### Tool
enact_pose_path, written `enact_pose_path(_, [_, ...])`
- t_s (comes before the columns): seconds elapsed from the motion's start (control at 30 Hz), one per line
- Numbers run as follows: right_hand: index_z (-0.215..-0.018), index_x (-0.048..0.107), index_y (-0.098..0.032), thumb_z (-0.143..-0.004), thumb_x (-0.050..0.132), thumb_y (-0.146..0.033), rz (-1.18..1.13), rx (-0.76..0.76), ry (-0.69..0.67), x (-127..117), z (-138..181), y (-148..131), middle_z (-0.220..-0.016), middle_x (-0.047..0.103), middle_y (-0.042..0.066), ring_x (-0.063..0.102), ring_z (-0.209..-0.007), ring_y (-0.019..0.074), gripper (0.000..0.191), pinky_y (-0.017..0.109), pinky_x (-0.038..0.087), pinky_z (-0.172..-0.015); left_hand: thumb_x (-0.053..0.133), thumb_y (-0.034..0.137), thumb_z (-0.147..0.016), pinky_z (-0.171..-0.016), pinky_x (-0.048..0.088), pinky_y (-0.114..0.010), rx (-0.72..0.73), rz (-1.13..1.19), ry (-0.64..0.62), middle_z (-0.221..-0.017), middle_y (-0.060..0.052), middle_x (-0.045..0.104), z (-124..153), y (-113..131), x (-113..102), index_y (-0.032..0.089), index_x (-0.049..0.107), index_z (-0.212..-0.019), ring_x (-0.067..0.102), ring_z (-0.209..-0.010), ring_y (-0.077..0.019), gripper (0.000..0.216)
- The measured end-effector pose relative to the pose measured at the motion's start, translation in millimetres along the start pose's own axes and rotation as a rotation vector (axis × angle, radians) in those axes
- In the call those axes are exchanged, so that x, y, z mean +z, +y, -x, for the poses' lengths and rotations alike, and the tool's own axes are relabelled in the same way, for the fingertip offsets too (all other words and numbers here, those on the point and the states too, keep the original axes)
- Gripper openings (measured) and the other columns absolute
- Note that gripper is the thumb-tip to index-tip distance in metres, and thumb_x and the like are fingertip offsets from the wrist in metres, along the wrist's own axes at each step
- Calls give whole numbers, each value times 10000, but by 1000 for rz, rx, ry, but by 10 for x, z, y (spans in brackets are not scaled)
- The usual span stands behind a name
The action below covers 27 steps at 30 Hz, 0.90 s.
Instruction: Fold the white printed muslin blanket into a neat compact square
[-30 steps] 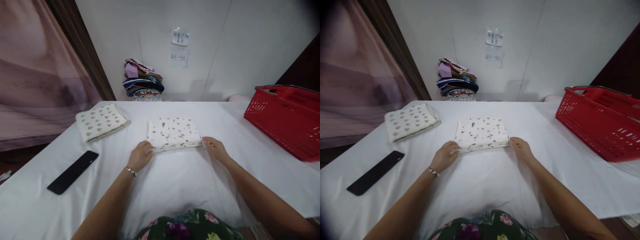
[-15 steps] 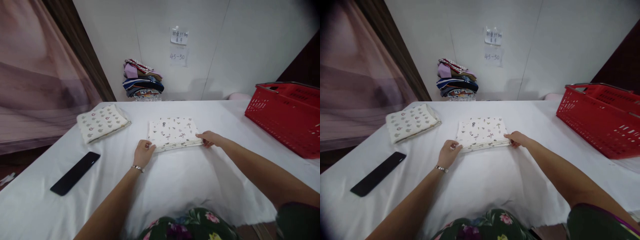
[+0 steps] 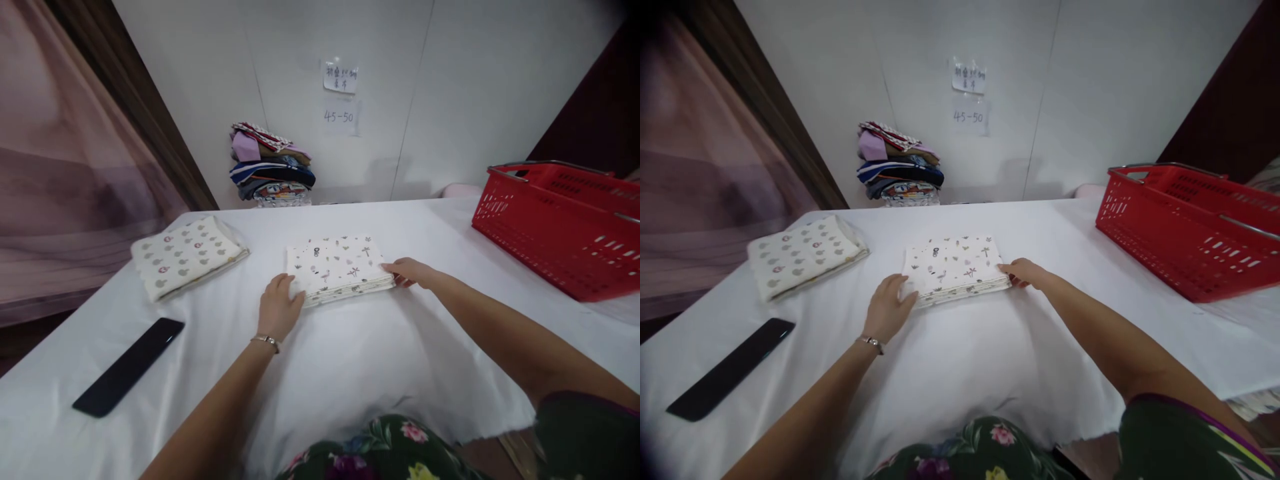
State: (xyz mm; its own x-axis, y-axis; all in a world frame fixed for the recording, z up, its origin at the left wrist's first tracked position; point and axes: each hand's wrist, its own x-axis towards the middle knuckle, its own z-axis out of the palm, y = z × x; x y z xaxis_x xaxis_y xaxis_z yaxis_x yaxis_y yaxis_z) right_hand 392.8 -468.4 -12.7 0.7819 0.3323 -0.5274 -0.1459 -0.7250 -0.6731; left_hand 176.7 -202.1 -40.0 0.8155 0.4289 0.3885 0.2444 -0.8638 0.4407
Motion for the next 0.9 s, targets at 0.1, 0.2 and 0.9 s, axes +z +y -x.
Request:
enact_pose_path(0.1, [-807, 591, -150, -751, 610, -559, -61, -64, 54, -28, 67, 101, -844, 663, 95, 588, -587, 122, 414, 224, 446, -499, 532, 288, -813, -945, 383, -443, 215, -52, -28, -1224, -113, 533, -63, 252, 58, 191, 565, -1077, 466, -1150, -271, 284])
enact_pose_path(0.2, [-803, 576, -133, -815, 550, -519, -141, -104, 108, -13, 98, 245, -809, 656, 97, 554, -511, 97, 386, 204, 426, -442, 519, 264, -837, -928, 379, -415, 390, -30, -124, -1145, -88, 574, -128, 605, 222, 206, 574, -1058, 495, -1092, -236, 235])
enact_pose_path(0.9, [-764, 567, -156, -772, 545, -225, -387, -208, 9, 253, 34, 547, -579, 589, -10, 496, -371, 79, 73, 174, 292, -287, 489, 231, -853, -792, 361, -376, 638, -332, -317, -1045, -79, 566, -389, 1392, 933, 215, 432, -1209, 499, -981, -241, 361])
